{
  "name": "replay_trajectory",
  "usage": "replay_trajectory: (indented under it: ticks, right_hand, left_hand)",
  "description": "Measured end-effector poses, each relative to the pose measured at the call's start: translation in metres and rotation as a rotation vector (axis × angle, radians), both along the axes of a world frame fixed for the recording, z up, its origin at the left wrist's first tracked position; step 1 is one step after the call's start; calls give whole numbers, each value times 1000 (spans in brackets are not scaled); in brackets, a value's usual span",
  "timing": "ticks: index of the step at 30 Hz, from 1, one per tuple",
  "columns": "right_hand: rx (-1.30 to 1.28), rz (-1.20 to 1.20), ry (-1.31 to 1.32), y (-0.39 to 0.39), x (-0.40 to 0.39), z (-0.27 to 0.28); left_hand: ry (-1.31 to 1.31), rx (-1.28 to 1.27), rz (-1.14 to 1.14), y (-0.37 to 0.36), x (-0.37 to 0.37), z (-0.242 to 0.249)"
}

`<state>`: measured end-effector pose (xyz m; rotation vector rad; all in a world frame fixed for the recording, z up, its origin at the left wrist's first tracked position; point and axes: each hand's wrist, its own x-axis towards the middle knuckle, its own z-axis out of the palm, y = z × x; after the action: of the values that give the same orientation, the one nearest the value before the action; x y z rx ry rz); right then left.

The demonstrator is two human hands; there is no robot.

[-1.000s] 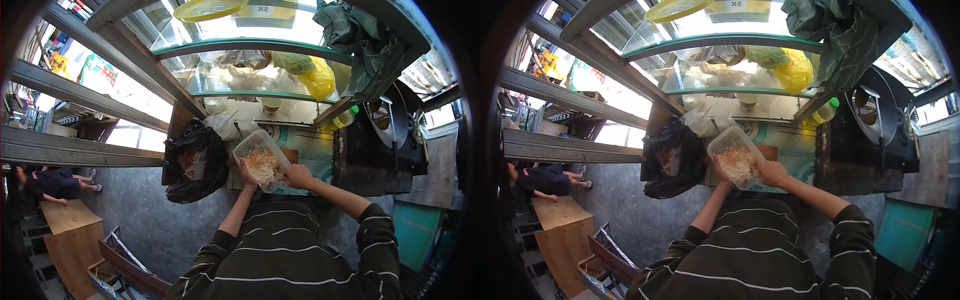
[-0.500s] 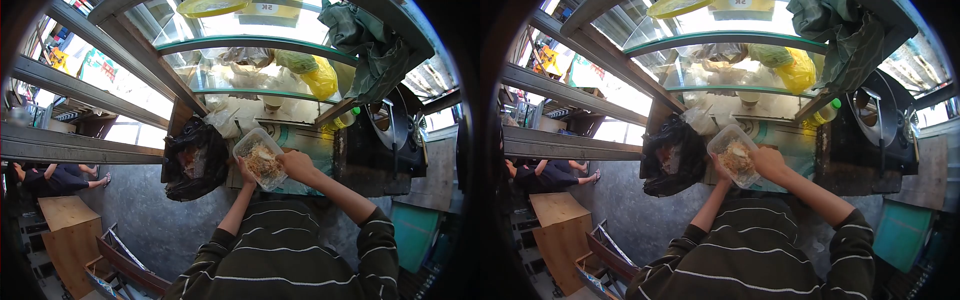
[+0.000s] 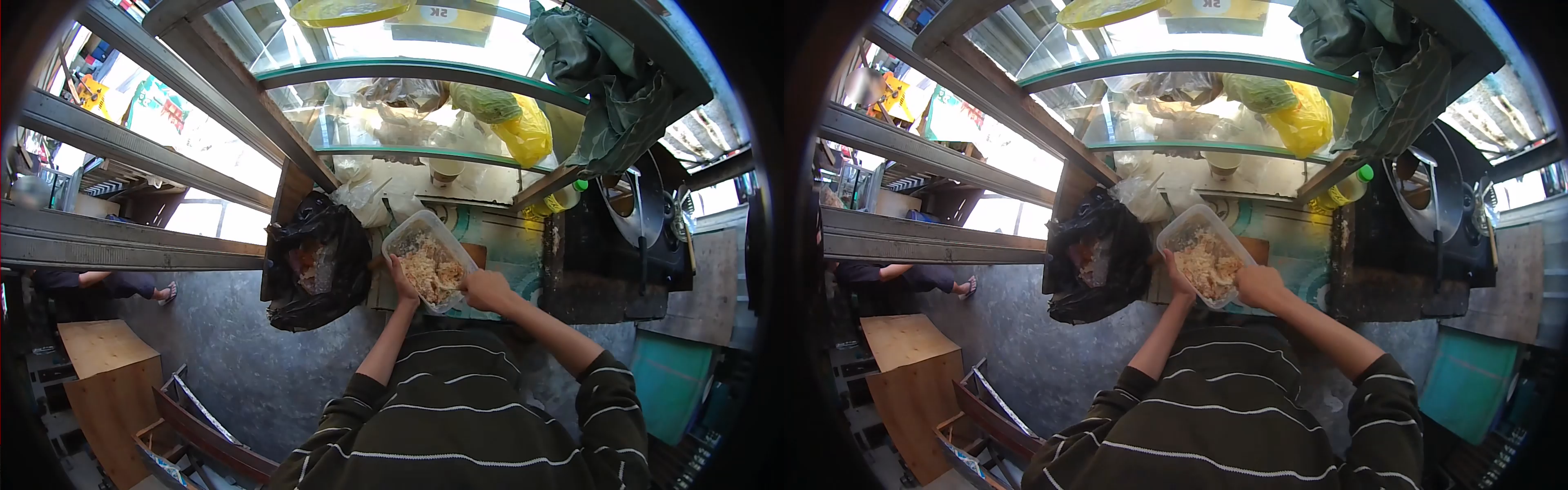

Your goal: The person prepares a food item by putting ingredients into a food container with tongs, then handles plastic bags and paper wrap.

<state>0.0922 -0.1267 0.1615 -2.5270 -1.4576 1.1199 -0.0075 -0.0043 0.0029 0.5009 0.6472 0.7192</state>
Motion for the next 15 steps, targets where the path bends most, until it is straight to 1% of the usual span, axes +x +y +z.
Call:
replay_trajectory:
  ticks: [3, 5, 6, 8, 9, 10, 11, 12, 14, 15]
  right_hand:
    - [-26, -71, -53, 14, 15, 28]
    - [39, -111, -169, 33, 9, 34]
    - [39, -116, -169, 37, 1, 20]
    - [100, 39, -164, 41, -20, -26]
    - [105, 38, -166, 37, -24, -30]
    - [86, 30, -87, 32, -26, -33]
    - [62, 22, -10, 27, -25, -37]
    - [56, 25, -10, 23, -24, -31]
    - [-17, 169, -5, 18, -18, -1]
    - [-16, 169, -6, 19, -10, 11]
  left_hand:
    - [-8, -9, -32, 3, 0, -3]
    - [-31, -18, -42, 3, 0, -10]
    - [-52, -29, -53, 2, 1, -12]
    - [-11, 19, -18, -3, 5, 1]
    - [26, 71, 24, -2, 7, -1]
    - [26, 75, 26, 2, 5, -11]
    - [-38, -4, -15, 5, 2, -19]
    - [-101, -88, -56, 2, -1, -29]
    - [-114, -94, -67, -3, 0, -23]
    - [-123, -94, -78, -4, 1, -18]
